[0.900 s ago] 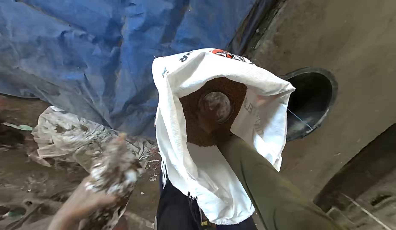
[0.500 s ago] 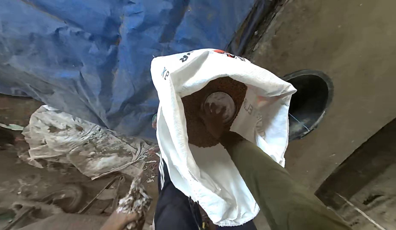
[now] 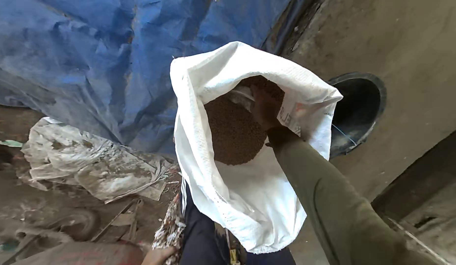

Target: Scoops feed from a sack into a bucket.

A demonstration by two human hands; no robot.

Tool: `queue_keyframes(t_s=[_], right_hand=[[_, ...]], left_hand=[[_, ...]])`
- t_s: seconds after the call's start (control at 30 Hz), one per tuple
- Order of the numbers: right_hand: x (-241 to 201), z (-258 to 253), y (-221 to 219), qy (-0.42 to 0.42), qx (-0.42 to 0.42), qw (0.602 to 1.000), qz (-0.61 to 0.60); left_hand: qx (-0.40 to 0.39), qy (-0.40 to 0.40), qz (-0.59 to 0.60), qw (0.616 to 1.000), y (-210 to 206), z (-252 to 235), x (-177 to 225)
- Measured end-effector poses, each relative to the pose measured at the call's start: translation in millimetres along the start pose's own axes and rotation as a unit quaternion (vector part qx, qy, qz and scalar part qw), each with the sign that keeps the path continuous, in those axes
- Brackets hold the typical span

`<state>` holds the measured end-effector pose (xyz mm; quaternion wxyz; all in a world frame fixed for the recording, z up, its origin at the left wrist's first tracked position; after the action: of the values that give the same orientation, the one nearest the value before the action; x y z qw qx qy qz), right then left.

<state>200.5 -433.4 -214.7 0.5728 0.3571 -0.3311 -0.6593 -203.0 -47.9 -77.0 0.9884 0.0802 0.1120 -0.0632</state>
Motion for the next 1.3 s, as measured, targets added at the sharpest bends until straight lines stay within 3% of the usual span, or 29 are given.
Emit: queue_keyframes(t_s=[0.03,0.07,0.13,0.2,0.27,0.33,0.53,0.67,0.77,0.97,1.3], right_hand=[[-18,9,22,-0.020,-0.144,0.989,-0.018],[-30,15,35,-0.032,-0.202,0.978,-0.041],[-39,14,27,-0.032,-0.242,0.968,-0.062],[-21,15,-28,-0.015,-0.299,0.953,-0.047],[6,0,-108,0.017,-0.206,0.976,-0.066],[7,7,-144,0.011,-0.255,0.960,-0.111],[-12,45,-164,0.009,-0.360,0.904,-0.231],[-21,54,-148,0.021,-0.405,0.876,-0.260],[-20,58,-123,0.005,-0.375,0.884,-0.279],[24,65,-96,-0.079,-0.292,0.911,-0.281],[35,59,-27,-0.099,-0.194,0.915,-0.340]], left_hand=[[0.000,-0.004,0.008,1.000,-1,2,-1],[-0.004,-0.004,0.013,1.000,-1,3,0],[-0.010,0.001,0.009,1.000,-1,-1,2],[-0.004,0.021,-0.009,1.000,3,-2,-10],[-0.002,0.015,-0.006,1.000,5,-9,-4],[0.002,0.017,0.007,1.000,5,-4,-7],[-0.006,0.000,0.007,1.000,-3,12,16],[-0.007,-0.004,0.005,1.000,-1,5,9],[0.000,0.000,0.006,1.000,0,5,6],[0.006,0.005,-0.027,1.000,2,1,3],[0.024,-0.021,-0.016,0.999,-5,13,17]])
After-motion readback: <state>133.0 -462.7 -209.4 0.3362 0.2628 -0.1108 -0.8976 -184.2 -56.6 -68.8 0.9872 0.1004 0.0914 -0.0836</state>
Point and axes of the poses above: each hand's wrist, its own z-axis away from the middle knuckle, its own y-axis out of the back of the hand, x = y × z, the point moved 7 cm from there along -z, towards the middle knuckle, and after that the axes turned 9 degrees about z, right-handed, at the moved point
